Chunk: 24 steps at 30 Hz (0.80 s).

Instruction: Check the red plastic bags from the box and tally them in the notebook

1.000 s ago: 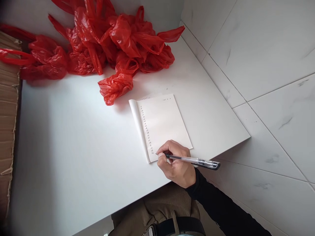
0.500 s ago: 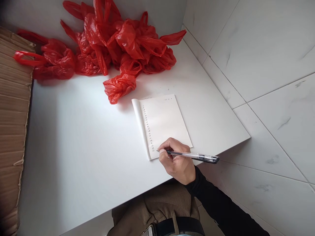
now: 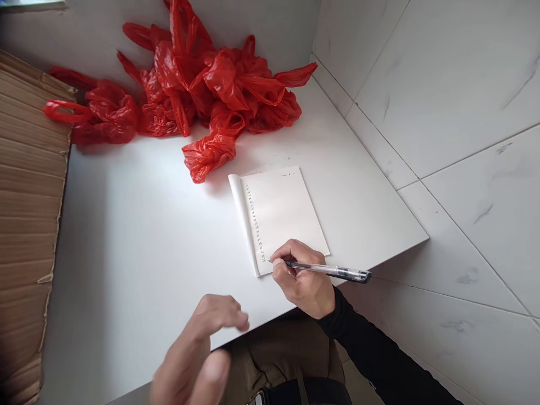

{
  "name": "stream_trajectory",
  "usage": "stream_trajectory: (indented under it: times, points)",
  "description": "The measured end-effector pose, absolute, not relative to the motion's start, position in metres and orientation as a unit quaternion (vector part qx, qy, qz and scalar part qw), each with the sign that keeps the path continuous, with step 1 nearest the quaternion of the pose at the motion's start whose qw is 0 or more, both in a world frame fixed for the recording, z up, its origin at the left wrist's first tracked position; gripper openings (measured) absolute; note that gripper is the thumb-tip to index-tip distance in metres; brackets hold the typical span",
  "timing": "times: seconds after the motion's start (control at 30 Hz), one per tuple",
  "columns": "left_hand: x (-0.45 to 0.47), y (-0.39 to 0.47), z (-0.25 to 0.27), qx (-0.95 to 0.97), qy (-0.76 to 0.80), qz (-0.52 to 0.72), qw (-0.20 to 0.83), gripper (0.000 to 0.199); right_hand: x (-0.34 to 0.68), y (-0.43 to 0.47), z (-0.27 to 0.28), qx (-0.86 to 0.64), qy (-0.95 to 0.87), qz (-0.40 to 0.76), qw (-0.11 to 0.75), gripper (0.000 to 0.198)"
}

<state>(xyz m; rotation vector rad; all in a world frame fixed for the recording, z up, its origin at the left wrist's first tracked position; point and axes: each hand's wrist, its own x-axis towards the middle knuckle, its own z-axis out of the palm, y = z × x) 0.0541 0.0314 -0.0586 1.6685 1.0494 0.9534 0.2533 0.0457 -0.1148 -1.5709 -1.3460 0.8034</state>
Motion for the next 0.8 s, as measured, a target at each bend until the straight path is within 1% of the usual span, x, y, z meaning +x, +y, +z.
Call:
stream_trajectory:
  times: [0.03,0.17,0.27,0.37,0.8]
  points:
    - [0.058,0.033,-0.067,0.697,0.422,0.385,0.434,0.016,0.253,0.045,-0.114,-0.633,-0.544,0.326,0.443,0.009]
    - [0.061,0.030,-0.106,0.791,0.407,0.348,0.297,0.038,0.252,0.045,-0.111,-0.627,-0.552,0.335,0.435,0.008]
    - [0.062,0.028,-0.121,0.813,0.400,0.338,0.253,0.045,0.252,0.046,-0.111,-0.621,-0.561,0.338,0.430,0.008]
    - [0.067,0.028,-0.121,0.808,0.410,0.350,0.239,0.044,0.251,0.047,-0.113,-0.618,-0.570,0.332,0.428,0.008]
    - [0.071,0.031,-0.119,0.801,0.419,0.356,0.236,0.041,0.249,0.049,-0.115,-0.633,-0.579,0.305,0.413,0.009]
